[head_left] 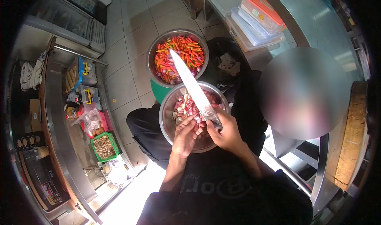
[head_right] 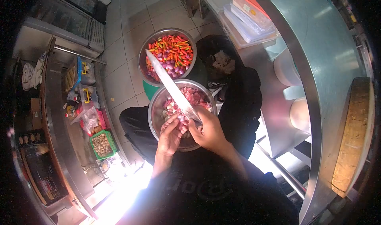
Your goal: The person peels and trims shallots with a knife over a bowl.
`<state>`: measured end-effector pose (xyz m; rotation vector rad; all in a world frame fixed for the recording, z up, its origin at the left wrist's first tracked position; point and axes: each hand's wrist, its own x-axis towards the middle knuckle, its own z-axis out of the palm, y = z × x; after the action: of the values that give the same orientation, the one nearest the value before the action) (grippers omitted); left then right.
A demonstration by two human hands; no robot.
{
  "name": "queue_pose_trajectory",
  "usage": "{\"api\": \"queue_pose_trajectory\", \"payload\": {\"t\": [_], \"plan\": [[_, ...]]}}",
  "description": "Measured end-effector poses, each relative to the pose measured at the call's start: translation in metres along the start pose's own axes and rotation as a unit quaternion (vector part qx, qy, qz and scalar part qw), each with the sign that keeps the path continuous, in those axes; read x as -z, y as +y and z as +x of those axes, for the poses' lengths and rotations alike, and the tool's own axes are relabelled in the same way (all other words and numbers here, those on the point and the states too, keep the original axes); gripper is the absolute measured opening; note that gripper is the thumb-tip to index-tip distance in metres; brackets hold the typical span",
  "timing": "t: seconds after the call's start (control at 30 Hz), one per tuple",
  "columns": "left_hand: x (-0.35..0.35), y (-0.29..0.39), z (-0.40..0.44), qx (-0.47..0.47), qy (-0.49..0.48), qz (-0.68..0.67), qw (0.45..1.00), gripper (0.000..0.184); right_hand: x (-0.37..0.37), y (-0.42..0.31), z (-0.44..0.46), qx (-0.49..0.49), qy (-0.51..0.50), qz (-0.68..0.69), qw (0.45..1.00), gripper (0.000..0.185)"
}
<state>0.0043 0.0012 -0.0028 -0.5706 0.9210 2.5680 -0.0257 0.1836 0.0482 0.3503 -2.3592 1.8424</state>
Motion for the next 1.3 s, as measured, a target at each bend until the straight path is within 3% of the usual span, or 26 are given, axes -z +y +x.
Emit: {"api": "queue_pose_trajectory", "payload": {"t": [0.07, 0.3, 0.4, 0.5, 0.57, 0.77, 0.87, 0.97, 1.17, 1.3], "plan": [[-0.002, 0.002, -0.001, 0.011, -0.007, 0.01, 1.0, 0.033, 0.002, 0.004, -0.004, -0.057, -0.011, 0.042, 0.997, 0.027], [-0.006, 0.01, 0.0, -0.017, 0.007, 0.028, 0.999, 0.023, 0.01, 0.007, -0.003, -0.068, 0.019, 0.056, 0.996, 0.025], [-0.016, 0.04, 0.014, -0.091, 0.007, 0.096, 0.991, 0.025, 0.009, 0.01, -0.004, -0.056, 0.031, 0.036, 0.997, 0.025], [-0.035, 0.089, 0.049, -0.12, 0.042, 0.16, 0.979, 0.033, 0.008, 0.006, -0.004, -0.114, 0.022, 0.019, 0.993, 0.027], [-0.039, 0.107, 0.07, -0.103, 0.078, 0.179, 0.975, 0.034, 0.005, 0.004, -0.005, -0.121, 0.021, 0.017, 0.992, 0.027], [-0.023, 0.09, 0.055, -0.027, 0.012, 0.105, 0.994, 0.049, 0.008, 0.003, -0.005, -0.189, 0.027, -0.035, 0.981, 0.023], [-0.019, 0.085, 0.034, -0.005, -0.019, 0.08, 0.997, 0.057, 0.007, 0.006, -0.008, -0.229, -0.018, -0.015, 0.973, 0.024], [-0.026, 0.09, 0.017, 0.006, -0.056, 0.077, 0.995, 0.055, 0.004, 0.0, 0.001, -0.179, -0.026, 0.056, 0.982, 0.03], [-0.041, 0.081, -0.003, -0.016, -0.09, 0.099, 0.991, 0.07, -0.003, -0.002, 0.004, -0.058, -0.052, 0.002, 0.997, 0.028], [-0.034, 0.064, -0.003, -0.051, -0.126, 0.18, 0.974, 0.075, -0.002, -0.017, 0.009, -0.076, -0.086, 0.065, 0.991, 0.026]]}}
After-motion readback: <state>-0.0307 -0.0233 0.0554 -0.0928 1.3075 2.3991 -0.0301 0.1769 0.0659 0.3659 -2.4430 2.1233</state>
